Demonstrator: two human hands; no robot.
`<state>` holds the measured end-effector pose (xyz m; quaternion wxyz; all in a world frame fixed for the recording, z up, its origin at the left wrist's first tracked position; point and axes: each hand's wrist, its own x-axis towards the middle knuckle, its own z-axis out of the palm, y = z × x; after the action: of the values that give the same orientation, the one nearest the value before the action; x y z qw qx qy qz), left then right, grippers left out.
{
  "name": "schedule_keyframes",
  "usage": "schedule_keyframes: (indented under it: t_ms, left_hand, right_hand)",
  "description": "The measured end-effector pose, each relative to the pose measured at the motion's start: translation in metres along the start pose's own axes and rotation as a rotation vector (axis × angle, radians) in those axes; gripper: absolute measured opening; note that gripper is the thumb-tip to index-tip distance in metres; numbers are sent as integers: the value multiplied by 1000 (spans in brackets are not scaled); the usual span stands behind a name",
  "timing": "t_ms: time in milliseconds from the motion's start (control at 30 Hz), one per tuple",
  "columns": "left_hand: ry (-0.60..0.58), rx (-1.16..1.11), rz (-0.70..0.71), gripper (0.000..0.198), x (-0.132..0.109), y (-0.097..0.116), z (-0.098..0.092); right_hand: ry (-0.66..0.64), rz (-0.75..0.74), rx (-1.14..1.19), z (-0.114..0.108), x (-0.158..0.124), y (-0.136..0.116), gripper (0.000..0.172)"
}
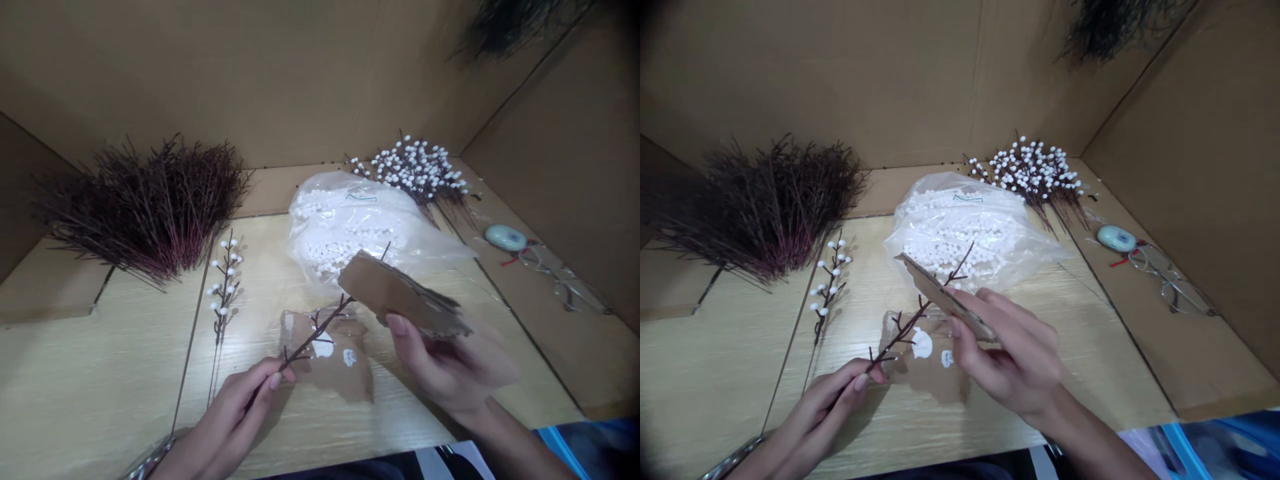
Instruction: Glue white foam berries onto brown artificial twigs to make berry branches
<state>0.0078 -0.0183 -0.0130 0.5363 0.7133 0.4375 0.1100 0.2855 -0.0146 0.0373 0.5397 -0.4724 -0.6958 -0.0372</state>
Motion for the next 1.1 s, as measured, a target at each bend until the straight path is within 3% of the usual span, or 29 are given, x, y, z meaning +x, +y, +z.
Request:
schedule_keyframes:
  t_ms: [1100]
  left_hand:
    - [6, -16, 15, 28, 1, -4, 1]
  right_hand:
    - [23, -9, 21, 0, -1, 1, 32]
